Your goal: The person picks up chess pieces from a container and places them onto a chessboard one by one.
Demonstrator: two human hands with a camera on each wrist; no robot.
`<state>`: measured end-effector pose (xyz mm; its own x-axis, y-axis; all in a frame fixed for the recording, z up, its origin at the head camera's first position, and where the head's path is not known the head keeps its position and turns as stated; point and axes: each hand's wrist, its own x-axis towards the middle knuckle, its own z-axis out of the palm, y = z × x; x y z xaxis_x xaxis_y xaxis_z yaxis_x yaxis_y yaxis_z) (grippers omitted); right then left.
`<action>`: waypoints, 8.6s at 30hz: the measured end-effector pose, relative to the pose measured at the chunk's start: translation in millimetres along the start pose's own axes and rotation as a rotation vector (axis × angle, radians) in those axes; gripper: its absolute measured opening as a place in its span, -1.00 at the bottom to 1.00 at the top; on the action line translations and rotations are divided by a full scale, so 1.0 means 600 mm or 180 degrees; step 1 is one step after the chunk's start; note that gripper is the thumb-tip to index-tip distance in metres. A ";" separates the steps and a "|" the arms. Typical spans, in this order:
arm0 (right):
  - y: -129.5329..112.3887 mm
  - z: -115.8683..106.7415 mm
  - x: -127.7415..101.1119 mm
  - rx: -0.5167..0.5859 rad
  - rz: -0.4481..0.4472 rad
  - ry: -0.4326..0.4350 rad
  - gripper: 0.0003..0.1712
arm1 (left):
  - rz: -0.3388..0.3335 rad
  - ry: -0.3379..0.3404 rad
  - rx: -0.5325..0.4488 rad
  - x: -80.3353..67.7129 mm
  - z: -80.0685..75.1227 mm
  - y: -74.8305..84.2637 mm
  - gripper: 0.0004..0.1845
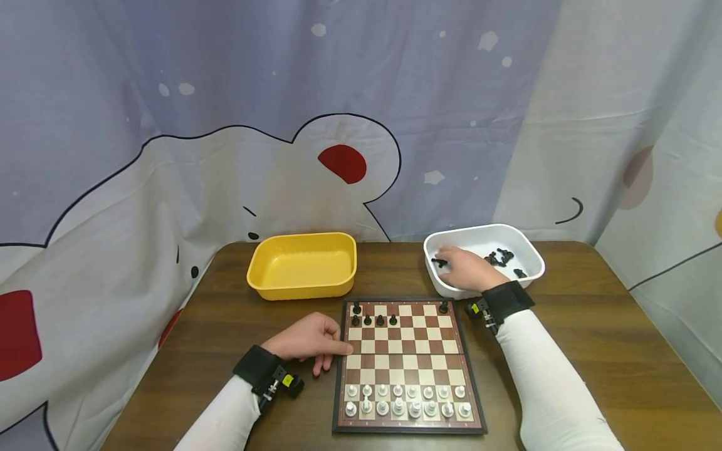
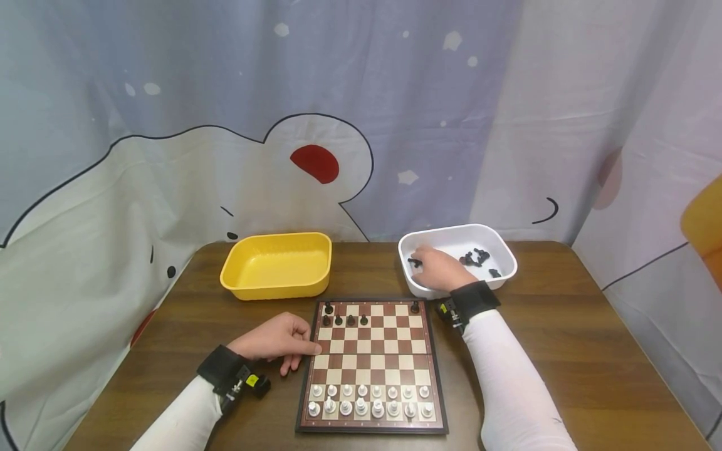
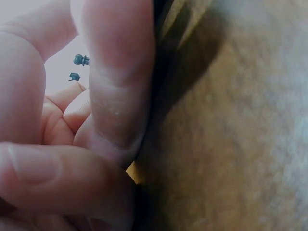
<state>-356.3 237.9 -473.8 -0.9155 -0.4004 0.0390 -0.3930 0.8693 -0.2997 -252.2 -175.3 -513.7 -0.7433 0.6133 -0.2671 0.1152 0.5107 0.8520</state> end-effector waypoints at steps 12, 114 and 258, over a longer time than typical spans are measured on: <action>-0.007 -0.008 0.001 0.0043 0.0176 -0.0071 -0.56 | -0.0023 0.0004 0.0005 0.000 -0.001 0.000 -0.49; -0.094 -0.060 -0.029 0.0594 -0.0765 0.0766 -0.90 | -0.0030 0.0002 -0.0019 -0.004 0.001 0.007 -0.49; 0.085 -0.071 -0.049 -0.0061 0.0547 0.0705 -0.56 | -0.0059 0.0000 0.0117 0.011 0.000 -0.002 -0.49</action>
<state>-353.0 306.7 -449.6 -0.9645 -0.1754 0.1972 -0.2300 0.9252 -0.3019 -257.1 -171.7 -516.6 -0.7456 0.6034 -0.2828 0.1254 0.5439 0.8297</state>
